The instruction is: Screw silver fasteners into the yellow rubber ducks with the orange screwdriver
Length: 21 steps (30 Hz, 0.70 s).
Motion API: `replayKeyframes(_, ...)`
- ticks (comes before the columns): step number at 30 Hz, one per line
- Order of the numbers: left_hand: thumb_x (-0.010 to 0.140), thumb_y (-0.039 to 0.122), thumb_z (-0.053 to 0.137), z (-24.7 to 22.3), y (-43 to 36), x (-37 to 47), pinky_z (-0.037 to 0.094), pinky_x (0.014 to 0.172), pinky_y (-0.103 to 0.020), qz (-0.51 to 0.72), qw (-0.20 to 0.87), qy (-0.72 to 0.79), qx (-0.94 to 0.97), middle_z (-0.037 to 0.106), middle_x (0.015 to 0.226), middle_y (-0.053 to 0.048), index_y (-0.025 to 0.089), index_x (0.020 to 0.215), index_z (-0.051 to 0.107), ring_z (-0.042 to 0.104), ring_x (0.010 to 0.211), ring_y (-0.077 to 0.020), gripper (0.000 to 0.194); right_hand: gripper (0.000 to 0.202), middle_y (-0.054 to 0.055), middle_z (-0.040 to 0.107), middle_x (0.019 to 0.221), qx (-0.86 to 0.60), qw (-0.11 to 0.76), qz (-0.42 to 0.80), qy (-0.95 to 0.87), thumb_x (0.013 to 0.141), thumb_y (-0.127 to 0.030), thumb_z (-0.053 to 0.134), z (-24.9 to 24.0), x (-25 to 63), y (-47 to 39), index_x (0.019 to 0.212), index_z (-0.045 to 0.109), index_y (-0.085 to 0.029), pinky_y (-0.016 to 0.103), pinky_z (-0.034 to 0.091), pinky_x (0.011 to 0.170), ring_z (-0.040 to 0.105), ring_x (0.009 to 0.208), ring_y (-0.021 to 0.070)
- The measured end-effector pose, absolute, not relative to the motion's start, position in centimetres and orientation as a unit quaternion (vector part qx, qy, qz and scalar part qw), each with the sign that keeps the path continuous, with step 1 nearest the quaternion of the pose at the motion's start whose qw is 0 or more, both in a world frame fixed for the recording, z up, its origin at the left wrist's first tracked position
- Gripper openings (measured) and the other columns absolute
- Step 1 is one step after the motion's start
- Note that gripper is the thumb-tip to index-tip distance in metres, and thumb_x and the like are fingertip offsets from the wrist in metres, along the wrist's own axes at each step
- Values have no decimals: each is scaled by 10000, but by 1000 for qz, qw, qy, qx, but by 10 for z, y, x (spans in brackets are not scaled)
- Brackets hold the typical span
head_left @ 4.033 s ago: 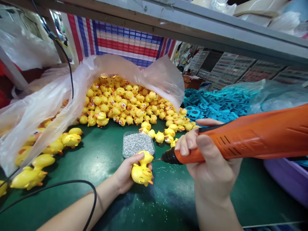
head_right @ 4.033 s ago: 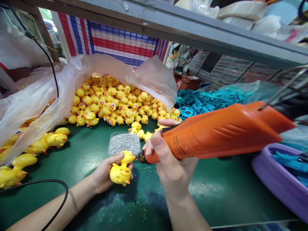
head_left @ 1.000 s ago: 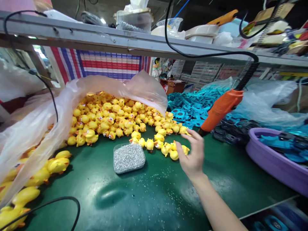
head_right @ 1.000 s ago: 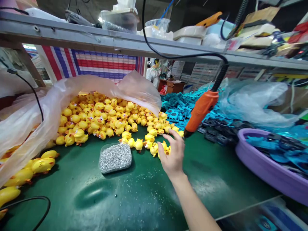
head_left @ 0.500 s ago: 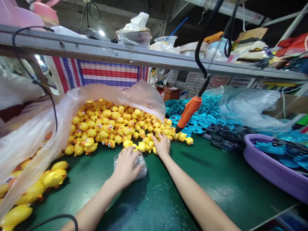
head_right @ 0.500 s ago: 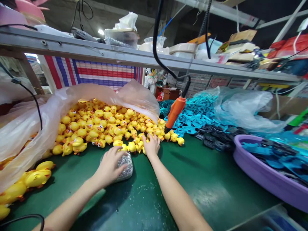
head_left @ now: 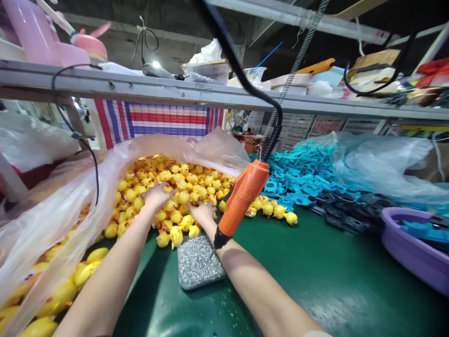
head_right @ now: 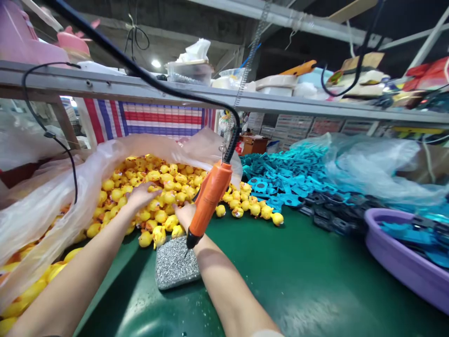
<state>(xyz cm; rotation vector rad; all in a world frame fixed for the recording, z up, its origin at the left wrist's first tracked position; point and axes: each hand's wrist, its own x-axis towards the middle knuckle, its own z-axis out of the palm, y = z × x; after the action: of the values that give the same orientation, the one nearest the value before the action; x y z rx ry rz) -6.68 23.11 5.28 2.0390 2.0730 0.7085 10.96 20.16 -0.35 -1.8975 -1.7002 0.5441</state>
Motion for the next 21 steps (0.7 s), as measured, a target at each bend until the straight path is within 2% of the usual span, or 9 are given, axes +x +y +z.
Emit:
replayKeyframes(3, 693, 604, 604, 56, 251, -81, 389, 935, -559, 210, 89, 698, 679, 539, 1388, -156, 259, 1159, 650, 482, 1227, -451, 581, 664, 231, 407, 1445, -726, 246, 220, -603, 785, -643, 578, 2, 94, 202, 1256, 591, -176, 625, 378, 957, 418, 1279, 472)
replayKeyframes(5, 605, 579, 678, 54, 256, -89, 431, 894, -488, 193, 97, 693, 688, 589, 1331, -132, 274, 1076, 680, 537, 1176, -417, 561, 745, 216, 334, 1498, -719, 242, 239, -607, 719, -701, 594, 3, 83, 201, 1297, 567, -232, 659, 353, 947, 353, 1310, 513)
replayKeyframes(9, 529, 505, 722, 44, 239, -106, 475, 790, -376, 169, 105, 677, 709, 653, 1221, -112, 239, 866, 706, 645, 994, -332, 429, 798, 162, 365, 1483, -668, 254, 284, -639, 689, -704, 617, 1, 64, 195, 1376, 481, -321, 605, 368, 982, 377, 1314, 462)
replayKeyframes(13, 620, 470, 647, 31, 203, -133, 472, 703, -323, 162, 104, 665, 721, 714, 1029, -90, 220, 791, 669, 670, 868, -285, 303, 814, 115, 339, 1513, -613, 263, 321, -672, 695, -629, 673, -3, 57, 187, 1420, 425, -351, 573, 320, 1062, 369, 1343, 423)
replayKeyframes(17, 689, 447, 576, 21, 174, -161, 462, 675, -295, 192, 116, 658, 719, 715, 822, -46, 217, 764, 617, 667, 813, -262, 245, 745, 57, 447, 1473, -514, 255, 358, -737, 725, -554, 702, 0, 72, 175, 1397, 476, -326, 377, 366, 1089, 472, 1313, 283)
replayKeyframes(19, 674, 438, 588, 17, 165, -170, 467, 704, -293, 212, 117, 650, 721, 713, 832, -40, 219, 743, 599, 662, 832, -261, 230, 661, 44, 517, 1425, -478, 254, 356, -762, 762, -498, 694, 2, 89, 168, 1370, 511, -312, 355, 371, 1088, 501, 1290, 259)
replayKeyframes(21, 636, 417, 615, 14, 157, -174, 470, 739, -302, 223, 104, 646, 723, 712, 902, -54, 219, 757, 597, 654, 843, -265, 232, 524, 67, 605, 1322, -468, 247, 346, -775, 787, -427, 695, 2, 112, 161, 1275, 601, -260, 392, 386, 1074, 538, 1236, 279)
